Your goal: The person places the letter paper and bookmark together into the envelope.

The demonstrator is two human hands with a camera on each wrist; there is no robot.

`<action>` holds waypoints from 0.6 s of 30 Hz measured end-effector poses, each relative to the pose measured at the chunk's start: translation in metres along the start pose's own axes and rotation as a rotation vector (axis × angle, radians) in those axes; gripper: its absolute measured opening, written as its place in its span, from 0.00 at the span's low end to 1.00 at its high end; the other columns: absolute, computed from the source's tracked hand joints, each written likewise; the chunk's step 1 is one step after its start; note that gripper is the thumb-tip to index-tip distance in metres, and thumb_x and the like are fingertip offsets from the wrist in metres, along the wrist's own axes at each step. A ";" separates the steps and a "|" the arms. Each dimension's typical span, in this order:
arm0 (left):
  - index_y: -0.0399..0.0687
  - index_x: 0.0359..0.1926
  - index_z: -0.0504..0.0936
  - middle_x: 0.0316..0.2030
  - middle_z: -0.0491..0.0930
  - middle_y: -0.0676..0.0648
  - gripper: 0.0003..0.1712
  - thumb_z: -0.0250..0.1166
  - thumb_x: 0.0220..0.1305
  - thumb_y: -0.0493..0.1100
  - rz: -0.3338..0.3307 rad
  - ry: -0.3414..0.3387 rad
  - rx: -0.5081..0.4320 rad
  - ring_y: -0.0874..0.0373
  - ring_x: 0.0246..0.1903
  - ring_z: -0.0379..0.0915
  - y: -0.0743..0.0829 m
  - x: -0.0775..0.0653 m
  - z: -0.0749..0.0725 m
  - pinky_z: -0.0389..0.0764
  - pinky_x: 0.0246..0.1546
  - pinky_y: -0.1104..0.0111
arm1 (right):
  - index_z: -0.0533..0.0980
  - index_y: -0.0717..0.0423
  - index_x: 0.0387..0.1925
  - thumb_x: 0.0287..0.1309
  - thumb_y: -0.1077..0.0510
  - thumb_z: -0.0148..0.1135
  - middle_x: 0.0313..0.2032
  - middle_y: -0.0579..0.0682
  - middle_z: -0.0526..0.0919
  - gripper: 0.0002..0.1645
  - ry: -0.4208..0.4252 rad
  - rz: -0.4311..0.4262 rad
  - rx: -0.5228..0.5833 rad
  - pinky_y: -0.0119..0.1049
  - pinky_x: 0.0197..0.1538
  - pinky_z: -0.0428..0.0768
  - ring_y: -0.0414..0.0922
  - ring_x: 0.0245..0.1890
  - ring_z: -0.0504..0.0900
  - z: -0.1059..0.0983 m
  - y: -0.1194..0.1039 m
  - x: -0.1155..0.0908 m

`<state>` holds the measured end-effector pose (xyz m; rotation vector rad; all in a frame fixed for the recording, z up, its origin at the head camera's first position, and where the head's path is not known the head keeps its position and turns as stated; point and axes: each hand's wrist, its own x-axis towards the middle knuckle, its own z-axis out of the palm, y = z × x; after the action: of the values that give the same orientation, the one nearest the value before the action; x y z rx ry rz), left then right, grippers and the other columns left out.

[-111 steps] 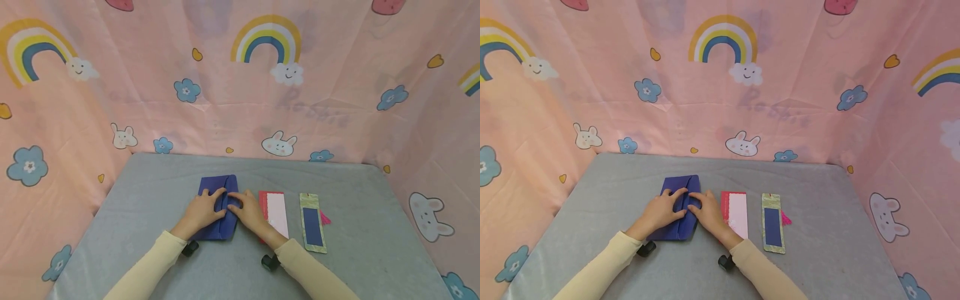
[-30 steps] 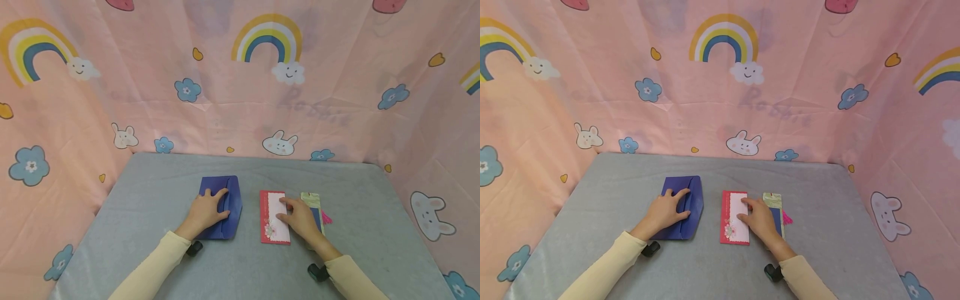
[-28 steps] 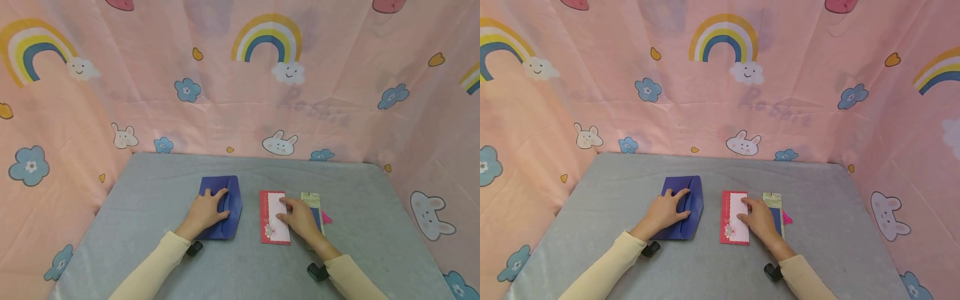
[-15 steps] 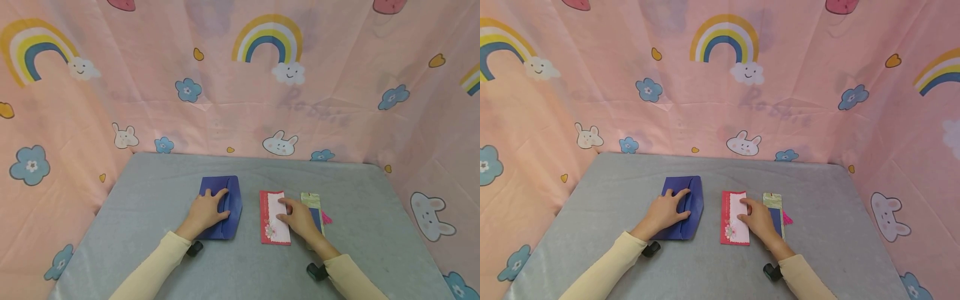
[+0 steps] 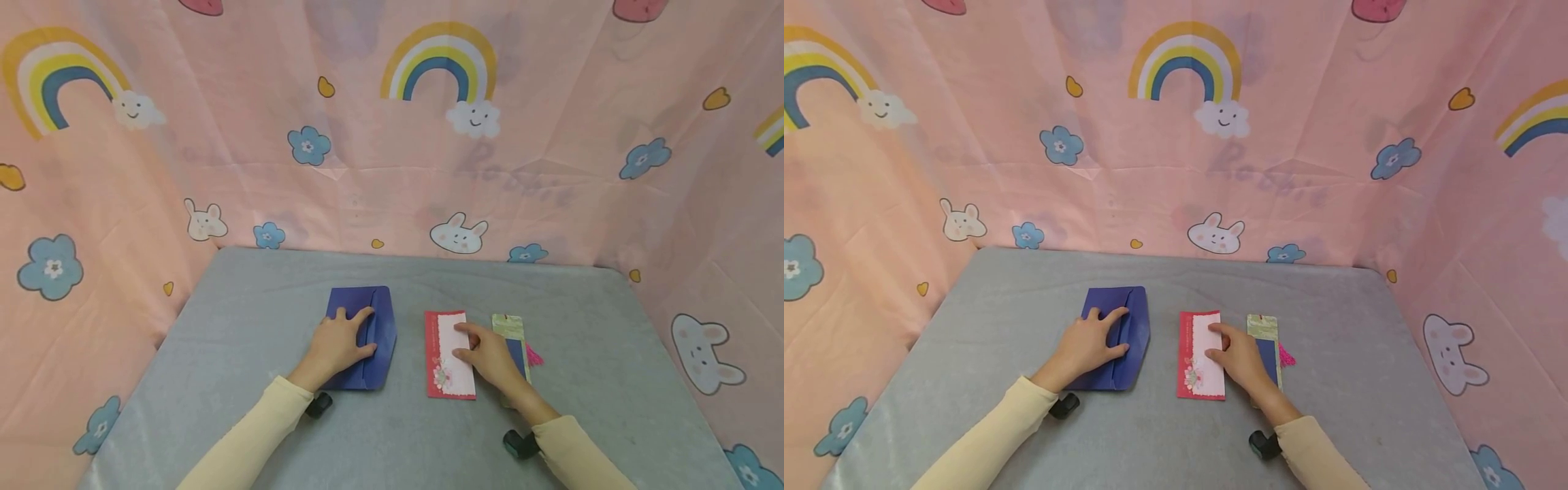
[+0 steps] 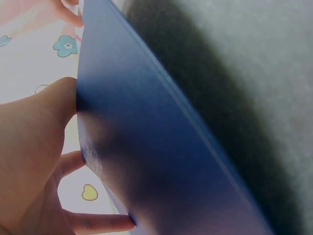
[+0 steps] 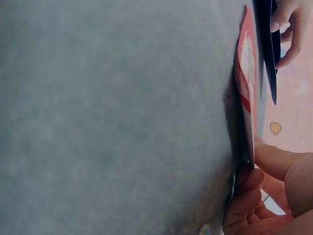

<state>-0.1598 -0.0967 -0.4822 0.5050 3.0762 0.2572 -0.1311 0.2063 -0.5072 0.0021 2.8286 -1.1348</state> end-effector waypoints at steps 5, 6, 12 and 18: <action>0.64 0.69 0.69 0.42 0.78 0.33 0.42 0.69 0.55 0.66 -0.004 0.001 0.006 0.51 0.18 0.63 0.000 0.000 0.001 0.73 0.23 0.60 | 0.76 0.56 0.61 0.56 0.60 0.71 0.29 0.51 0.71 0.30 -0.010 -0.016 0.012 0.29 0.26 0.65 0.41 0.24 0.67 -0.004 -0.001 0.000; 0.64 0.69 0.69 0.42 0.78 0.33 0.42 0.69 0.55 0.66 -0.005 0.001 0.006 0.51 0.18 0.63 0.000 0.001 0.001 0.73 0.23 0.60 | 0.76 0.56 0.61 0.56 0.60 0.70 0.29 0.51 0.72 0.29 -0.011 -0.018 0.012 0.29 0.26 0.65 0.41 0.24 0.67 -0.005 -0.001 0.001; 0.64 0.69 0.69 0.42 0.78 0.33 0.42 0.69 0.55 0.66 0.000 0.002 0.008 0.51 0.18 0.63 -0.001 0.000 0.002 0.72 0.24 0.60 | 0.77 0.56 0.61 0.58 0.61 0.69 0.31 0.52 0.73 0.27 -0.006 -0.020 0.031 0.30 0.28 0.67 0.43 0.27 0.68 -0.011 -0.005 0.002; 0.64 0.69 0.69 0.42 0.78 0.33 0.42 0.69 0.55 0.66 0.003 0.007 0.006 0.52 0.18 0.63 -0.001 0.000 0.002 0.71 0.23 0.61 | 0.77 0.57 0.60 0.58 0.62 0.68 0.30 0.51 0.71 0.27 -0.007 -0.041 0.063 0.29 0.28 0.66 0.42 0.26 0.66 -0.017 -0.010 0.002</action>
<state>-0.1601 -0.0976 -0.4842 0.5107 3.0838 0.2501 -0.1346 0.2106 -0.4877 -0.0554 2.7979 -1.2297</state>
